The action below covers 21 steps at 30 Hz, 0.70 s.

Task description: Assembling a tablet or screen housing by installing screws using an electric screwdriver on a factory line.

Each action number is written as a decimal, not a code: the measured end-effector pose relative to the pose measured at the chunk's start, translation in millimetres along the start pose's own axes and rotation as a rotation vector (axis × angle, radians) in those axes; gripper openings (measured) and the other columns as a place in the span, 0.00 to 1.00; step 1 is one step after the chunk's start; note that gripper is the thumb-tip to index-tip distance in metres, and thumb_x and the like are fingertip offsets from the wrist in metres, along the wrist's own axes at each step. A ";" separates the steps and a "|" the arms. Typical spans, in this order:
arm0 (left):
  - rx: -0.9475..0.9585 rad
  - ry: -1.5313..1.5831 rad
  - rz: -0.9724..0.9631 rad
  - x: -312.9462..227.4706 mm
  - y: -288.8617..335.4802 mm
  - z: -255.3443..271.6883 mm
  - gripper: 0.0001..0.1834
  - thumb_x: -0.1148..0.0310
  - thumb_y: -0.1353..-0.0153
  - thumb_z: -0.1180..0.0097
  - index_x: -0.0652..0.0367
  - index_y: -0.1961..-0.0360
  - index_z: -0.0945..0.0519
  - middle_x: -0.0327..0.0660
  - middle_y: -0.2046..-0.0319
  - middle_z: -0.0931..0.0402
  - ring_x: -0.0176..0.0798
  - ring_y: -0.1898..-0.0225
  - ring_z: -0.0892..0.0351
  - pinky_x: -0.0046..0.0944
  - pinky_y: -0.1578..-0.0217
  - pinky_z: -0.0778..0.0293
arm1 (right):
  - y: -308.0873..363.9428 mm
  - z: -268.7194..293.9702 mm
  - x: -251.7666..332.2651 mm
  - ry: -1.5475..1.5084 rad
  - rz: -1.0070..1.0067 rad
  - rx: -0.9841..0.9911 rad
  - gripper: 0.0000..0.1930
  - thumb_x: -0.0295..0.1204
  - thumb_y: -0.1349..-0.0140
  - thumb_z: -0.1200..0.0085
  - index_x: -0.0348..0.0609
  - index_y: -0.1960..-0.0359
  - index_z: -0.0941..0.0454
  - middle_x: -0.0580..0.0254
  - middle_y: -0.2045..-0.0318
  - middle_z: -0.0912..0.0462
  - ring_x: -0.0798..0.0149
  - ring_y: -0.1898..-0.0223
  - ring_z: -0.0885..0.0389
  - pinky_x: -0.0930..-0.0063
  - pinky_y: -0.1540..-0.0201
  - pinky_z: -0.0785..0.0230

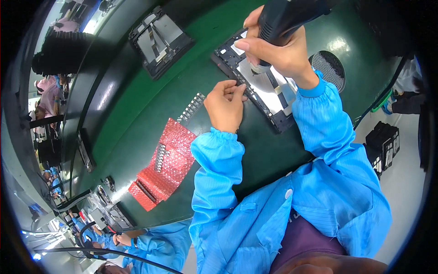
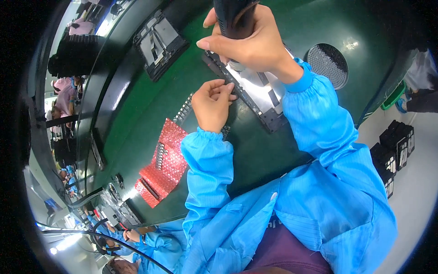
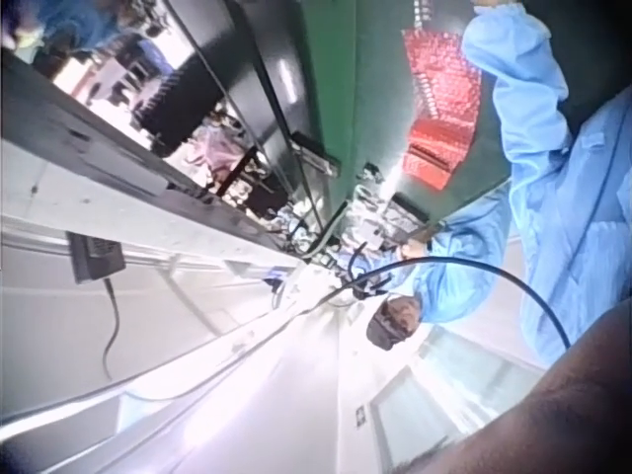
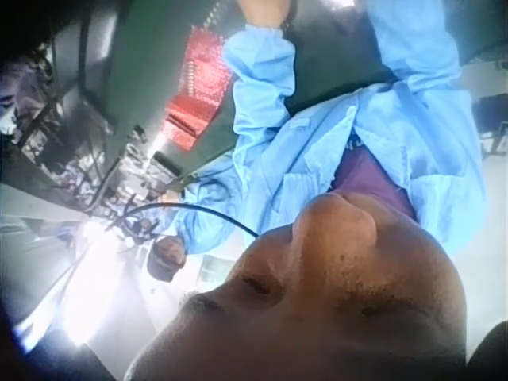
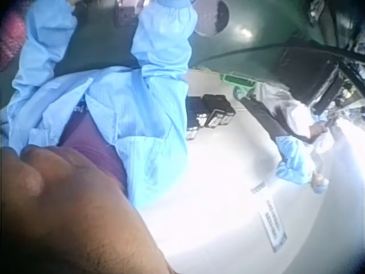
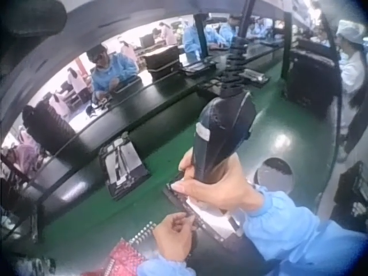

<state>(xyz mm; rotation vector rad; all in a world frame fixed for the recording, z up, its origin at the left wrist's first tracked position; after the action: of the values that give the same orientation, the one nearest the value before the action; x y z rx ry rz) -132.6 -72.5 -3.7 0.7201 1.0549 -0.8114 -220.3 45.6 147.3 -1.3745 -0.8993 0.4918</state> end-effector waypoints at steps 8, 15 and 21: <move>0.087 0.390 0.135 29.6 8.0 7.3 0.10 0.72 0.40 0.45 0.70 0.61 0.26 0.44 0.66 0.23 0.37 0.64 0.20 0.32 0.68 0.22 | 5.9 5.9 -1.2 0.105 -0.096 -0.015 0.14 0.17 0.52 0.37 0.36 0.65 0.28 0.68 0.81 0.24 0.77 0.79 0.27 0.83 0.77 0.36; 0.253 0.606 0.175 20.5 6.5 7.9 0.10 0.74 0.39 0.47 0.70 0.59 0.26 0.44 0.66 0.23 0.35 0.67 0.20 0.32 0.69 0.22 | 22.8 10.7 -20.3 0.142 -0.769 -0.236 0.14 0.19 0.51 0.37 0.36 0.65 0.29 0.65 0.84 0.25 0.76 0.84 0.27 0.83 0.82 0.38; 0.066 0.262 0.080 -1.6 -7.2 18.8 0.09 0.78 0.44 0.43 0.72 0.63 0.24 0.41 0.74 0.22 0.32 0.74 0.21 0.27 0.71 0.24 | 23.0 11.3 -21.2 0.138 -0.765 -0.229 0.14 0.20 0.51 0.37 0.36 0.65 0.29 0.66 0.85 0.24 0.77 0.84 0.27 0.83 0.82 0.38</move>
<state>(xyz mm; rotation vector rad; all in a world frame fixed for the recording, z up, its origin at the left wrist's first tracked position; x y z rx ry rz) -130.5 -91.4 3.1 0.9368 1.2293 -0.6977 -237.2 40.4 119.1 -1.1330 -1.2994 -0.2944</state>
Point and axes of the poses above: each hand's wrist, its own y-axis away from the middle knuckle, its own z-axis out of the back of the hand, x = y × z, the point moved 9 cm from there along -y, towards the middle knuckle
